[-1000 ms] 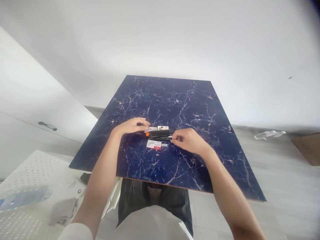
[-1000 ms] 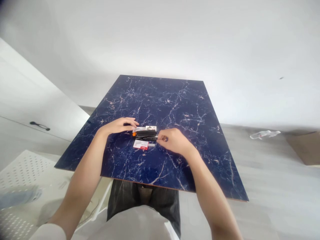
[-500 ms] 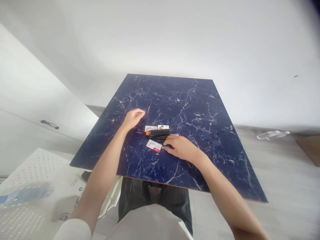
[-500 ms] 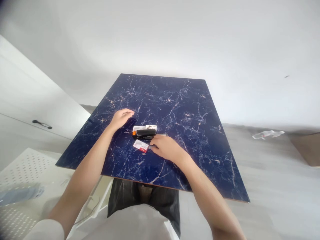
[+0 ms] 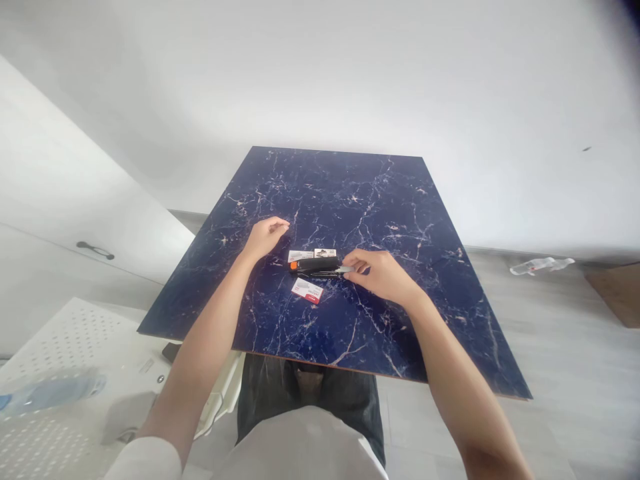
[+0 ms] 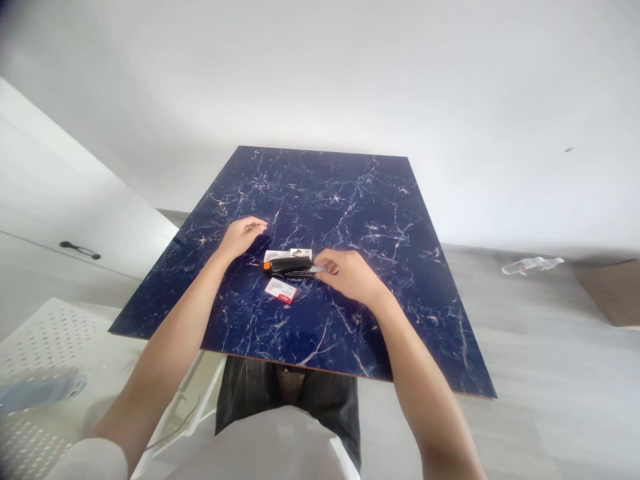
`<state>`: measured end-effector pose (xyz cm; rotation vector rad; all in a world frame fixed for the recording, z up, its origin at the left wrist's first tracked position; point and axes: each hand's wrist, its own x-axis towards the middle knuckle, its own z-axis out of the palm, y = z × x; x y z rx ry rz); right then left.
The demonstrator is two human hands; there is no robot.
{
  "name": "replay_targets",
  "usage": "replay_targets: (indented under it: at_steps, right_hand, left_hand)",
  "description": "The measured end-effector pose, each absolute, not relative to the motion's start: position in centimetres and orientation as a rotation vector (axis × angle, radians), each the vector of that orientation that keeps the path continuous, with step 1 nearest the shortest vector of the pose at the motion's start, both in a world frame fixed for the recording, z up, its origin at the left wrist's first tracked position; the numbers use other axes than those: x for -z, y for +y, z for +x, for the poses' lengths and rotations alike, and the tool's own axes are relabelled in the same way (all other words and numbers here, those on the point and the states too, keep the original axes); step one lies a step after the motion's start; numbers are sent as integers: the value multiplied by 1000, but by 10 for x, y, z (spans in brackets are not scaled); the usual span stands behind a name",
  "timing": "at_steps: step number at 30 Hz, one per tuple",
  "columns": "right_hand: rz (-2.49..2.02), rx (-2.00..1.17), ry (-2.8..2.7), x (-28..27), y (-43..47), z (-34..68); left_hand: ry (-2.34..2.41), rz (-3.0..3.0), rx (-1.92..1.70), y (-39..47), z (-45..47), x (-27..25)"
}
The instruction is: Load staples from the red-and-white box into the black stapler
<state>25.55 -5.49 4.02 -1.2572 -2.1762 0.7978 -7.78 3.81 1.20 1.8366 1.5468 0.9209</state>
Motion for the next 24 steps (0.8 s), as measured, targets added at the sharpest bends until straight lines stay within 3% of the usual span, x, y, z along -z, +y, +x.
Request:
replay_targets:
  at_steps: [4, 24]
  right_hand:
    - [-1338, -612, -2224, -32, -45, 264]
    - [-1307, -551, -2340, -25, -45, 261]
  left_hand:
    - [1538, 1836, -926, 39, -79, -11]
    - [1522, 1832, -912, 37, -79, -13]
